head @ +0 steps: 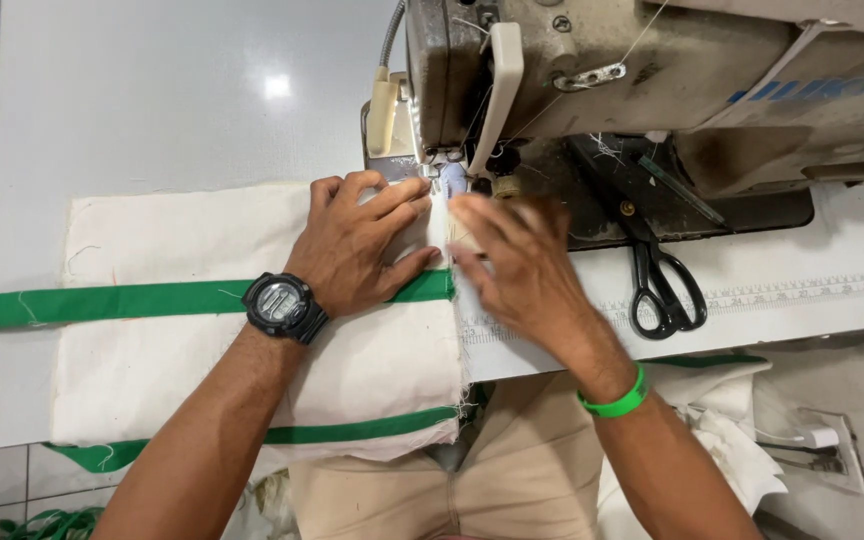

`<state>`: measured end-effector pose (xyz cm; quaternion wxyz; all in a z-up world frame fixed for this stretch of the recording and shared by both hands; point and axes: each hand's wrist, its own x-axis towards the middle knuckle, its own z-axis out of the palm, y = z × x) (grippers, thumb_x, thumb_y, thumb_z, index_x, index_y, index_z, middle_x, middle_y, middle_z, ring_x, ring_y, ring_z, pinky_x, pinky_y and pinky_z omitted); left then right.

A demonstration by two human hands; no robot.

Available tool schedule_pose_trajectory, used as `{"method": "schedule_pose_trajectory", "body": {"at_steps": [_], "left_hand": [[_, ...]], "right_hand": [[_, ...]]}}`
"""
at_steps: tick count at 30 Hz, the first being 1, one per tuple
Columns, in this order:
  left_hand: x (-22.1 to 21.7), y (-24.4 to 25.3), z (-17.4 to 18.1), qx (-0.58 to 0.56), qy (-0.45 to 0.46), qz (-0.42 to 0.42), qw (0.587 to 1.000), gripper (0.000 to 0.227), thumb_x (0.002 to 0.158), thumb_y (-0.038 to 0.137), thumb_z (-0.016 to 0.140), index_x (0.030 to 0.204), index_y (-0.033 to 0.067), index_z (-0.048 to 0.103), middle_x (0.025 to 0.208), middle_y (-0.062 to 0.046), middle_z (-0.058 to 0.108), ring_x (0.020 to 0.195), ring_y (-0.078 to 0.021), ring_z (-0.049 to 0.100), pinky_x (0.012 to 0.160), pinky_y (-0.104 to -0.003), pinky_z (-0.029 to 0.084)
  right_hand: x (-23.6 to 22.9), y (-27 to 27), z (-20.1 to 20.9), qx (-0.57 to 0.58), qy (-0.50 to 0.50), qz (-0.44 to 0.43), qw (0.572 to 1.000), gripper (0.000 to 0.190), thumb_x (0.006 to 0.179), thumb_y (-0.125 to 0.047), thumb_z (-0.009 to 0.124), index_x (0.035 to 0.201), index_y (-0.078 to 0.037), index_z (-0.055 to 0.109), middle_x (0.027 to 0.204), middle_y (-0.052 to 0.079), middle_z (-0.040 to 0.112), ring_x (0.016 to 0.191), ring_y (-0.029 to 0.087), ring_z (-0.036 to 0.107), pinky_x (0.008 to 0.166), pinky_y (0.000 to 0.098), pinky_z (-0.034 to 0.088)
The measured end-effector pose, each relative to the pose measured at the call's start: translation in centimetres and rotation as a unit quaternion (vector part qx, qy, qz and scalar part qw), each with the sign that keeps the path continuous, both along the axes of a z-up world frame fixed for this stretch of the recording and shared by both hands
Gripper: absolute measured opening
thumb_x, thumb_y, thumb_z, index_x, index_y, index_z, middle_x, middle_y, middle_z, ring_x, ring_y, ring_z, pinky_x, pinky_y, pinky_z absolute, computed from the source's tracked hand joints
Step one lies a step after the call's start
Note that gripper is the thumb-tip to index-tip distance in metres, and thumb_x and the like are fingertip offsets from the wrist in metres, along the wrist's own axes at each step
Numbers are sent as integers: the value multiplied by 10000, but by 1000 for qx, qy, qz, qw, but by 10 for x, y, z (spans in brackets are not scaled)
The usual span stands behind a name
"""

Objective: Sewing straps onto canvas tote bags using an industrial sewing machine and trimming threads with scissors

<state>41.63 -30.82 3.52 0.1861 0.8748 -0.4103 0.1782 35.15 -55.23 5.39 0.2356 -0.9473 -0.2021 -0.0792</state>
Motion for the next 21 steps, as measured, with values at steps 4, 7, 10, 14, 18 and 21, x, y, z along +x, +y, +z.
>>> {"method": "schedule_pose_trajectory", "body": {"at_steps": [4, 7, 10, 14, 18, 21], "left_hand": [[-5, -2, 3, -18, 6, -1, 1000, 499, 1062, 572, 698, 1373, 182, 694, 1454, 30, 673, 1261, -269, 551, 1004, -486, 358], [-6, -3, 2, -17, 1, 9, 1000, 520, 1052, 598, 704, 1368, 185, 693, 1456, 38, 670, 1256, -265, 546, 997, -484, 359], [-8, -4, -1, -13, 1, 16, 1000, 524, 1050, 613, 702, 1364, 193, 689, 1464, 54, 664, 1256, -258, 540, 991, -481, 361], [-6, -3, 0, -12, 6, 15, 1000, 530, 1052, 624, 701, 1353, 188, 694, 1468, 51, 668, 1258, -264, 539, 992, -488, 360], [-8, -3, 0, -15, 9, 17, 1000, 528, 1050, 621, 713, 1344, 183, 703, 1458, 47, 677, 1258, -261, 537, 991, -486, 357], [-8, -2, 1, -8, 26, 21, 999, 529, 1059, 625, 685, 1371, 198, 696, 1493, 66, 666, 1279, -254, 535, 1013, -491, 356]], "right_hand": [[19, -16, 7, -101, 36, -42, 993, 479, 1128, -147, 466, 1597, -211, 535, 1276, 217, 743, 702, 289, 721, 714, 482, 587], [30, -17, 7, -191, -100, -55, 975, 451, 1063, -135, 514, 1433, -303, 710, 1114, 106, 757, 949, 292, 711, 937, 491, 500], [33, -16, -4, -248, -224, -62, 940, 493, 995, -93, 555, 1344, -334, 807, 1019, 28, 794, 1075, 290, 706, 1067, 493, 464], [41, -17, -20, -255, -305, -67, 915, 441, 1005, -102, 554, 1289, -323, 808, 996, -2, 791, 995, 276, 692, 1025, 468, 492], [36, -5, -7, -276, -227, -74, 931, 468, 1027, -133, 560, 1395, -296, 797, 926, 18, 827, 1052, 314, 727, 1039, 521, 482], [39, -6, -5, -264, -217, -69, 937, 435, 999, -98, 567, 1325, -248, 813, 1045, 39, 835, 1024, 313, 742, 967, 500, 551]]}}
